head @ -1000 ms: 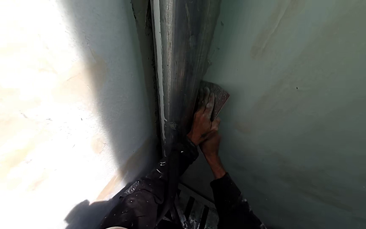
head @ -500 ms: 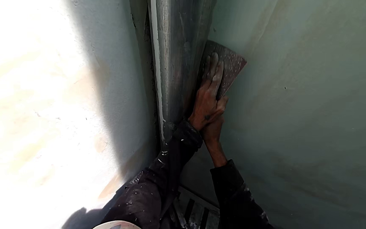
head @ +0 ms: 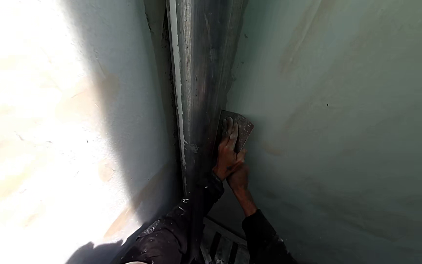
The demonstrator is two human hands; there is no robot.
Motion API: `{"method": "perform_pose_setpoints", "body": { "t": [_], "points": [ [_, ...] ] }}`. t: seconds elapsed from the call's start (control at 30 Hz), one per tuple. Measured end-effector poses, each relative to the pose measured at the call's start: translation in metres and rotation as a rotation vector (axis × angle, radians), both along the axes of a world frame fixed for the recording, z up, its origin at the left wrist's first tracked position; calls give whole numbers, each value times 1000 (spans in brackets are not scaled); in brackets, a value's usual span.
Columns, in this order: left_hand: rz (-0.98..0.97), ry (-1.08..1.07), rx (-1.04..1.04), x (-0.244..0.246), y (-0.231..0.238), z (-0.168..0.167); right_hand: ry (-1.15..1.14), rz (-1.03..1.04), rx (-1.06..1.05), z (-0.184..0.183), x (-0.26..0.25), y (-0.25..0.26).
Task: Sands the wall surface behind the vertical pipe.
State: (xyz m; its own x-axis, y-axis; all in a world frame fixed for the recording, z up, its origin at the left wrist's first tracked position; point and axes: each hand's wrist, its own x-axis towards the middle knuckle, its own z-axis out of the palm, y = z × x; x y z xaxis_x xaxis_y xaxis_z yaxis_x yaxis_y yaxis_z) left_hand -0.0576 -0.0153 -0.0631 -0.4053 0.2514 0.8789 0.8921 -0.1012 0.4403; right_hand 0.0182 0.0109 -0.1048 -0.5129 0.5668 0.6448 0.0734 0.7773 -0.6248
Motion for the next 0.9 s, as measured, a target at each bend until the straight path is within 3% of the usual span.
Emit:
{"method": "perform_pose_setpoints", "body": {
  "t": [0.1,0.13,0.2,0.3,0.37,0.43,0.5,0.53,0.6,0.67,0.7,0.8,0.83,0.9],
  "points": [
    [36,38,90,-2,3,84,56,31,53,79,-5,7],
    [14,74,110,-3,4,104,84,27,61,89,-10,9],
    [-23,95,53,0,-5,86,86,31,28,58,-12,5],
    [-8,-7,-54,2,-11,-5,-13,40,-48,-14,0,-7],
    [55,-7,-18,-1,-5,10,47,34,38,10,-2,-1],
    [64,57,32,-2,-2,73,117,51,79,64,-10,7],
    [-4,111,70,-3,0,106,151,45,73,81,-17,11],
    [-23,111,44,-1,-4,92,136,45,44,62,-16,9],
    [-10,60,-27,1,-11,25,64,33,-29,0,-9,-2],
    [16,-15,-20,-1,-7,-15,18,22,-17,-20,-2,-4],
    [41,-34,-21,-1,-7,-7,27,23,17,-6,-1,-2],
    [50,6,-33,3,-15,73,96,42,58,60,-12,4],
    [32,28,-44,4,-15,88,106,24,54,64,-17,5],
    [-12,64,-53,3,-15,57,52,0,-19,26,-14,-3]
  ]
}}
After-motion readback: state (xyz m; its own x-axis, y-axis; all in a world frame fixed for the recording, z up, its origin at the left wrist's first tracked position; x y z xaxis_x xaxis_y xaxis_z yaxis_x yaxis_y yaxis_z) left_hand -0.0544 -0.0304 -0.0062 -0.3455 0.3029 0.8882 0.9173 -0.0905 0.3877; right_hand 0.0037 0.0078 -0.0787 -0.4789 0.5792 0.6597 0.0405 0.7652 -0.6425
